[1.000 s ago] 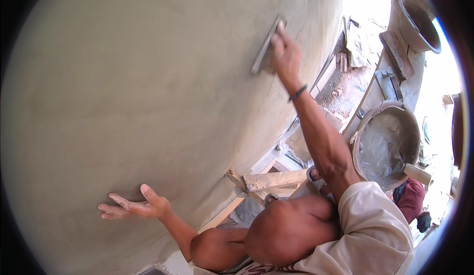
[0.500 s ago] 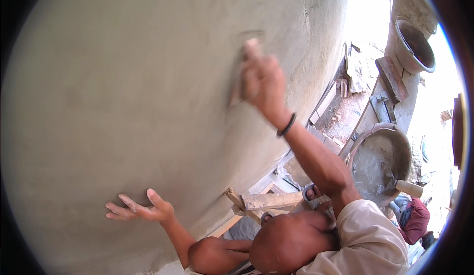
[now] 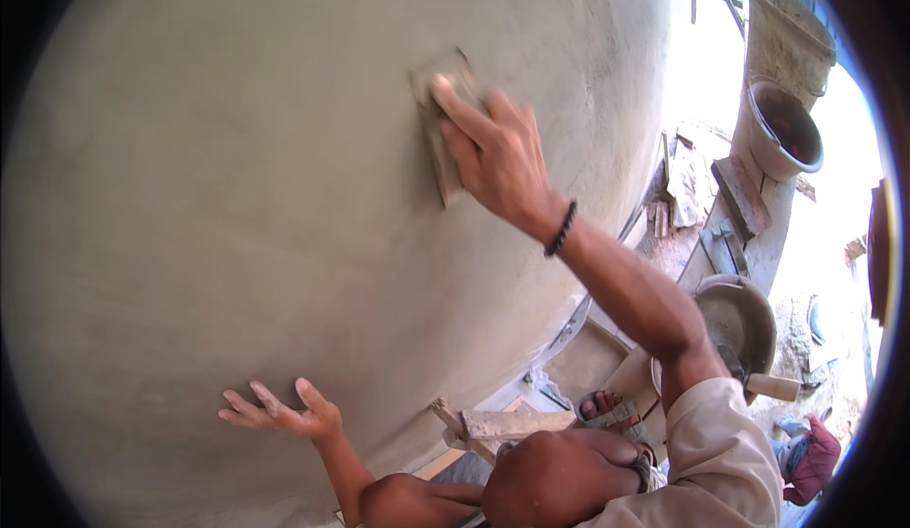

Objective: The person uses a wooden float to smooth the surface of a wet plaster wall while standing on a wooden scaffold.

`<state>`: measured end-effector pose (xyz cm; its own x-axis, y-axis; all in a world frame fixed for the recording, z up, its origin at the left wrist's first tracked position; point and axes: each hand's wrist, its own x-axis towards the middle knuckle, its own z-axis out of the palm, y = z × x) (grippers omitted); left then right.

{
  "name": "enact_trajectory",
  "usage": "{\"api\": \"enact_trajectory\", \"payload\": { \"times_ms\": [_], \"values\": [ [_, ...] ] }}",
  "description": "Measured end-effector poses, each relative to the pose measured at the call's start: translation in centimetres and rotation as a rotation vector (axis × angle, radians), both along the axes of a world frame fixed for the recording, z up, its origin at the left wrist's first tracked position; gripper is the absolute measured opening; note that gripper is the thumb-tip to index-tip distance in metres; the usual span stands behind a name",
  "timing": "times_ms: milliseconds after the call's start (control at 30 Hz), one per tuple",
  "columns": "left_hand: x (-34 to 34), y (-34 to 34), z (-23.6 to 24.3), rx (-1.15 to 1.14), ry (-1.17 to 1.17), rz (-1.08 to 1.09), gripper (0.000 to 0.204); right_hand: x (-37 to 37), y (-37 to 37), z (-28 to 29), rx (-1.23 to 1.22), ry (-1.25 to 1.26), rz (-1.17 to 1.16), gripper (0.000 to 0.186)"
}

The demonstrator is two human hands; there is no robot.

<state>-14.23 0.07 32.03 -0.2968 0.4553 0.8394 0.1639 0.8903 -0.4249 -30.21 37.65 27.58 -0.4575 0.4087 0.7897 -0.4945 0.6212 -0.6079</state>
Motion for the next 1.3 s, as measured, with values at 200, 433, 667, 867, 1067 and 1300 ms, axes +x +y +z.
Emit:
{"api": "enact_trajectory", "payload": {
  "times_ms": [200, 433, 667, 867, 1067, 1300],
  "values": [
    [0.0, 0.9, 0.0, 0.160, 0.041, -0.161, 0.051, -8.6, 14.5, 2.8, -0.218, 0.014, -0.059, 0.032],
    [0.1, 3.9, 2.5, 0.030, -0.030, -0.330, 0.019, -3.6, 3.6, 1.9, 0.180, 0.073, -0.077, 0.035],
    [-0.4, 8.5, 3.3, 0.132, -0.307, -0.576, 0.033, -9.8, 18.0, 10.5, -0.004, 0.041, -0.146, 0.037],
    [-0.5, 10.6, 4.6, 0.005, -0.562, -0.692, 0.026, -1.5, 4.4, 6.4, 0.273, -0.018, -0.045, 0.043],
    [-2.8, 15.2, 7.0, -0.040, -0.596, -0.813, 0.020, -4.1, 8.8, 14.2, 0.286, 0.103, -0.202, 0.038],
    [-3.6, 17.8, 10.1, -0.028, -0.502, -0.821, 0.029, -2.1, 2.4, 10.7, 0.399, 0.244, -0.179, 0.037]
  ]
}}
